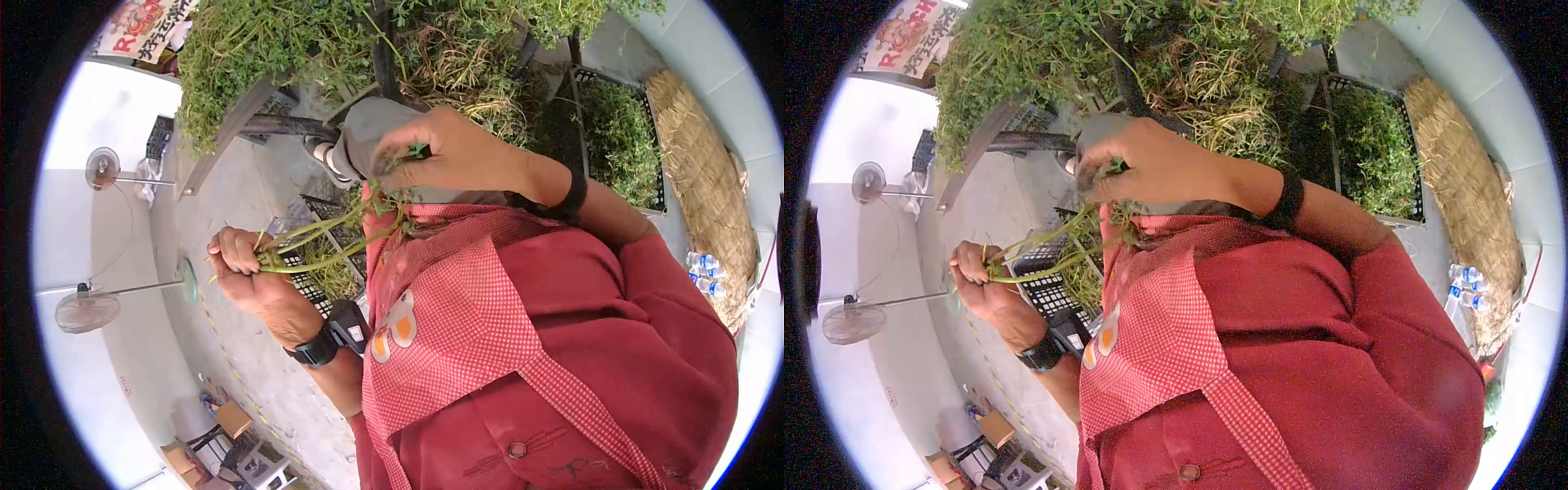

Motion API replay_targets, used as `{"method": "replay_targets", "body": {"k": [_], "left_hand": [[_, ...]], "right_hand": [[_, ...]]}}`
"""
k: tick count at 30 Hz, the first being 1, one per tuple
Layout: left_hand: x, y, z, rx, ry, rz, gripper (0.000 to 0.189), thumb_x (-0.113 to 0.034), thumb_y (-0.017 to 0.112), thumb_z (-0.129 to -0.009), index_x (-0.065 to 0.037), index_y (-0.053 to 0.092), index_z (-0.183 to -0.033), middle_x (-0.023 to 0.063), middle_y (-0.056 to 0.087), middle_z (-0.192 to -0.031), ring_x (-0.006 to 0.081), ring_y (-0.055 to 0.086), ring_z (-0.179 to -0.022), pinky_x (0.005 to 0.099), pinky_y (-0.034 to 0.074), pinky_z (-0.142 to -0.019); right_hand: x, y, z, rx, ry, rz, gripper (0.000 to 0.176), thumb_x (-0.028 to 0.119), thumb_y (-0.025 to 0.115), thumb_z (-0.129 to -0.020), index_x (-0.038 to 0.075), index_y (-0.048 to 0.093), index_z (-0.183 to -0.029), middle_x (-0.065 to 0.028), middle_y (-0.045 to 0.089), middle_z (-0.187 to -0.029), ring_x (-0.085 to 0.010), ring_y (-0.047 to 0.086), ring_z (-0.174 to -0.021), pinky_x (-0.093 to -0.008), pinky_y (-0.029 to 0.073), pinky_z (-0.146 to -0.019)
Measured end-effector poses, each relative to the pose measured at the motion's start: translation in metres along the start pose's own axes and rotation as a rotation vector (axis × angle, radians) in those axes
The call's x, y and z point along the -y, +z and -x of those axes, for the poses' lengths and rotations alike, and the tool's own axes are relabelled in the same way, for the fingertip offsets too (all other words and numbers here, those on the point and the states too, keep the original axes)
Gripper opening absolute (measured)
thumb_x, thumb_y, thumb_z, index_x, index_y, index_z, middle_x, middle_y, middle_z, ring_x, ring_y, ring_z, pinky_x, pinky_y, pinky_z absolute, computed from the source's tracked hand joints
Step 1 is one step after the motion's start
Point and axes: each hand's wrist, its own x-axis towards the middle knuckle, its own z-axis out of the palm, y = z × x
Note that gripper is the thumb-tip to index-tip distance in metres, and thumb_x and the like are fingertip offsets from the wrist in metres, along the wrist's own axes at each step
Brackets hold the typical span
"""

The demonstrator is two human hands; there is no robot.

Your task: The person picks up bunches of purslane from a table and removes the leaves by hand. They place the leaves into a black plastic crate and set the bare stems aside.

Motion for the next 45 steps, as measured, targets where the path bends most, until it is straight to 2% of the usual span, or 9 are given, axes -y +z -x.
{"method": "replay_targets", "body": {"k": [7, 17, 21, 22, 26, 28, 37, 43, 45], "left_hand": [[0.015, 0.004, -0.002, -0.014, -0.027, 0.066, 0.021, -0.013, 0.041, -0.090, -0.003, 0.045, -0.071, -0.0031, 0.024, -0.051, 0.0073, 0.018, -0.040, 0.0236, 0.016, -0.035], [0.048, 0.011, 0.001, 0.030, 0.026, -0.142, 0.026, -0.024, 0.044, -0.094, -0.002, 0.048, -0.081, -0.0033, 0.023, -0.052, 0.0084, 0.022, -0.043, 0.0227, 0.021, -0.036], [0.063, 0.013, 0.006, -0.121, 0.010, -0.124, 0.022, -0.024, 0.044, -0.095, -0.003, 0.047, -0.089, -0.0031, 0.026, -0.056, 0.0081, 0.027, -0.048, 0.0224, 0.029, -0.044], [0.054, -0.001, 0.004, 0.018, -0.057, -0.105, 0.021, -0.019, 0.041, -0.095, 0.001, 0.046, -0.095, -0.0028, 0.031, -0.059, 0.0098, 0.033, -0.054, 0.0248, 0.036, -0.055], [0.061, 0.017, 0.004, -0.375, 0.058, -0.079, 0.027, -0.024, 0.037, -0.097, 0.001, 0.047, -0.094, -0.0031, 0.027, -0.056, 0.0082, 0.027, -0.048, 0.0229, 0.030, -0.044], [0.037, -0.006, -0.002, -0.037, -0.158, 0.028, 0.030, -0.024, 0.033, -0.098, 0.003, 0.047, -0.095, -0.0033, 0.026, -0.055, 0.0075, 0.024, -0.044, 0.0225, 0.026, -0.038], [0.013, -0.005, 0.001, -0.082, -0.146, 0.103, 0.032, -0.023, 0.033, -0.097, 0.005, 0.047, -0.096, -0.0046, 0.024, -0.053, 0.0058, 0.019, -0.040, 0.0218, 0.018, -0.033], [0.018, -0.004, 0.001, -0.106, -0.158, 0.133, 0.032, -0.024, 0.034, -0.097, 0.005, 0.048, -0.096, -0.0049, 0.024, -0.052, 0.0055, 0.018, -0.040, 0.0218, 0.017, -0.034], [0.018, -0.003, 0.002, -0.106, -0.164, 0.141, 0.033, -0.024, 0.034, -0.097, 0.005, 0.048, -0.096, -0.0049, 0.024, -0.052, 0.0055, 0.018, -0.040, 0.0217, 0.018, -0.034]], "right_hand": [[0.034, 0.018, -0.021, 0.246, 0.059, 0.212, 0.041, 0.040, 0.069, -0.069, 0.008, 0.066, -0.094, -0.0150, 0.060, -0.064, -0.0282, 0.060, -0.058, -0.0373, 0.046, -0.053], [0.022, 0.058, -0.035, 0.168, -0.094, 0.143, 0.028, 0.031, 0.067, -0.071, 0.006, 0.065, -0.084, -0.0169, 0.055, -0.058, -0.0341, 0.055, -0.054, -0.0399, 0.041, -0.050], [0.019, 0.057, -0.041, 0.163, -0.131, 0.102, 0.023, 0.026, 0.066, -0.073, 0.004, 0.065, -0.081, -0.0171, 0.056, -0.059, -0.0304, 0.053, -0.052, -0.0375, 0.041, -0.051], [0.017, 0.057, -0.042, 0.164, -0.178, 0.061, 0.023, 0.025, 0.066, -0.074, 0.003, 0.065, -0.081, -0.0169, 0.056, -0.060, -0.0279, 0.054, -0.051, -0.0365, 0.041, -0.051], [0.001, 0.054, -0.042, 0.229, -0.069, -0.108, 0.025, 0.025, 0.065, -0.076, 0.001, 0.065, -0.083, -0.0146, 0.058, -0.060, -0.0205, 0.055, -0.051, -0.0338, 0.042, -0.052], [0.006, 0.039, -0.041, 0.356, 0.031, -0.095, 0.026, 0.025, 0.064, -0.078, -0.001, 0.065, -0.082, -0.0122, 0.060, -0.062, -0.0151, 0.055, -0.054, -0.0310, 0.042, -0.053], [-0.010, 0.003, -0.047, 0.259, 0.093, -0.084, 0.028, 0.026, 0.065, -0.078, 0.000, 0.067, -0.088, -0.0091, 0.065, -0.074, -0.0140, 0.058, -0.064, -0.0286, 0.044, -0.059], [-0.006, 0.009, -0.029, 0.247, -0.083, 0.074, 0.027, 0.028, 0.067, -0.076, 0.003, 0.068, -0.086, -0.0079, 0.066, -0.077, -0.0160, 0.060, -0.065, -0.0293, 0.045, -0.060], [-0.004, 0.013, -0.024, 0.363, 0.043, -0.026, 0.027, 0.028, 0.066, -0.077, 0.003, 0.068, -0.085, -0.0079, 0.066, -0.075, -0.0171, 0.061, -0.066, -0.0297, 0.045, -0.060]]}}
